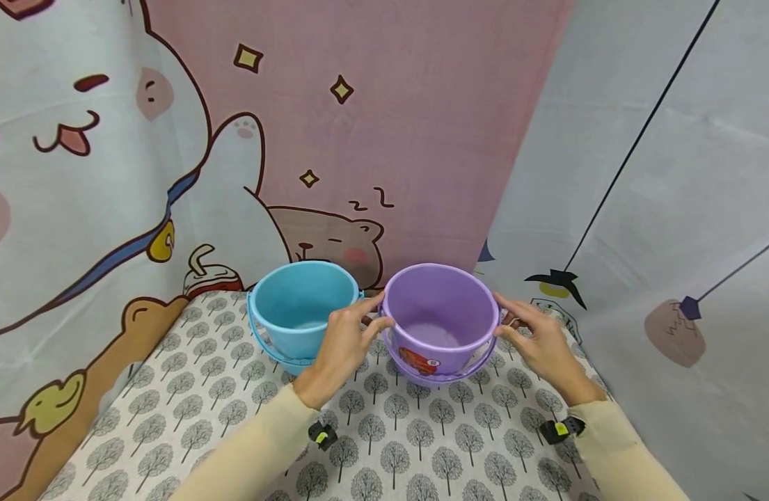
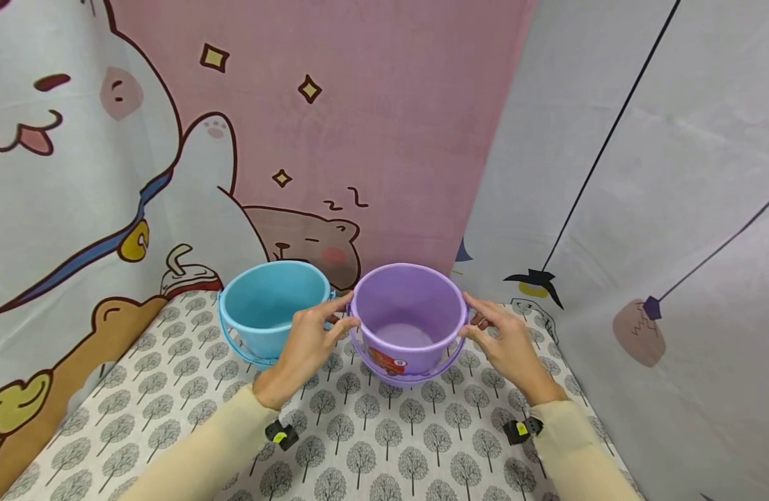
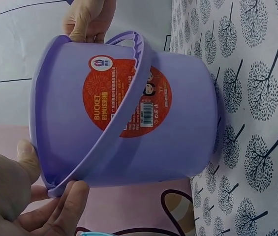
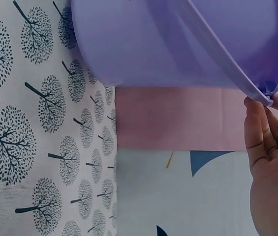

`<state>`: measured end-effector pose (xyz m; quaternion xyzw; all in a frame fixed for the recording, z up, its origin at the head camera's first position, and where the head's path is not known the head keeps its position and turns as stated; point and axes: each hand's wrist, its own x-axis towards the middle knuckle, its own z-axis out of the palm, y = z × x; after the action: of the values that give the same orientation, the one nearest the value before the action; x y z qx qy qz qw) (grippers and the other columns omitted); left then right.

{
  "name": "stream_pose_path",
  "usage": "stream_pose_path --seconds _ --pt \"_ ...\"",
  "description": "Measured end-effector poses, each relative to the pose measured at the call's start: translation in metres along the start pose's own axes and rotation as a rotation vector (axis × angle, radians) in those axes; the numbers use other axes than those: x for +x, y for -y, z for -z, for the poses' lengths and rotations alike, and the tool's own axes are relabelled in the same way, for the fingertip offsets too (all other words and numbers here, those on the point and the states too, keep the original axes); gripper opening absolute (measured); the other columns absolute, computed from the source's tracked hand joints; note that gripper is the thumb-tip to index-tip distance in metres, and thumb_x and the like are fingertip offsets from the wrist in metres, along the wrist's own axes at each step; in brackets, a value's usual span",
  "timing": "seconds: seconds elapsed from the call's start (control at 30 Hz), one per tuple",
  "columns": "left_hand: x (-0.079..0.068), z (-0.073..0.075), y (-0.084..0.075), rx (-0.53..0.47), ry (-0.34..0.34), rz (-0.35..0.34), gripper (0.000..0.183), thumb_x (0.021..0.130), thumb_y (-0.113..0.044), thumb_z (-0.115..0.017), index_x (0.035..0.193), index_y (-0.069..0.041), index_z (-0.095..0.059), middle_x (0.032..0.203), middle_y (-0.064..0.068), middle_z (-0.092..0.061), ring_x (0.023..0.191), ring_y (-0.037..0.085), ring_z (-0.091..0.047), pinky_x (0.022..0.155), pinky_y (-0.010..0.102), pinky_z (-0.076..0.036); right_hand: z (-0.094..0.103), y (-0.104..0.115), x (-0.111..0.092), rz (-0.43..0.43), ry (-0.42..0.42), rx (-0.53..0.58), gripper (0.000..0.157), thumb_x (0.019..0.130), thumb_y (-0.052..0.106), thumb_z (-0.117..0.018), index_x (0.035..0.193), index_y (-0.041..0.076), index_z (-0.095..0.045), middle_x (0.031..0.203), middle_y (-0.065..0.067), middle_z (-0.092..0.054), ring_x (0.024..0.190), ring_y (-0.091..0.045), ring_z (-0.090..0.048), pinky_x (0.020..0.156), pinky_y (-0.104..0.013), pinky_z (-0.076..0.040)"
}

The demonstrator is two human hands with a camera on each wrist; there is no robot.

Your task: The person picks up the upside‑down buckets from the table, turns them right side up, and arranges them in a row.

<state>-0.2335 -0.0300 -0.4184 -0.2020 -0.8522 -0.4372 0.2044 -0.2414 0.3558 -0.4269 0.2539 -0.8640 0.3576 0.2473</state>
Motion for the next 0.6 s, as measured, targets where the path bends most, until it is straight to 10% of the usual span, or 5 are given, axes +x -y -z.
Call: stream_pose_path --seconds 0.17,0.4,0.6 --pt "0.000 -0.002 0.001 0.017 -0.003 0.012 0.061 0.105 -0.033 -0.084 0.158 -0.007 -0.070 0.153 0.024 -0.075 0.061 0.012 -0.069 0.086 0.036 -0.076 -0.004 -0.005 -0.001 -0.070 0.029 -0.029 0.068 0.100 0.005 -0.088 0.164 0.007 -0.066 0.113 -0.006 -0.081 0.097 0.001 -0.068 0.082 -0.018 -0.063" --pt "-0.002 -0.004 0.001 -0.024 0.045 0.071 0.062 0.109 -0.034 -0.080 0.163 -0.007 -0.066 0.087 0.019 -0.079 0.040 0.006 -0.043 0.041 0.022 -0.051 -0.008 -0.011 -0.004 -0.075 0.043 -0.026 0.063 0.102 0.005 -0.086 0.163 0.005 -0.066 0.112 -0.006 -0.081 0.095 0.000 -0.068 0.076 -0.021 -0.064" --pt "-0.003 -0.007 0.001 0.037 0.061 0.086 0.063 0.109 -0.038 -0.079 0.162 -0.005 -0.066 0.097 0.022 -0.084 0.046 0.005 -0.045 0.060 0.029 -0.066 -0.011 -0.015 -0.006 -0.073 0.060 -0.038 0.064 0.102 0.008 -0.087 0.163 0.006 -0.067 0.129 -0.013 -0.084 0.098 0.001 -0.069 0.078 -0.021 -0.066"
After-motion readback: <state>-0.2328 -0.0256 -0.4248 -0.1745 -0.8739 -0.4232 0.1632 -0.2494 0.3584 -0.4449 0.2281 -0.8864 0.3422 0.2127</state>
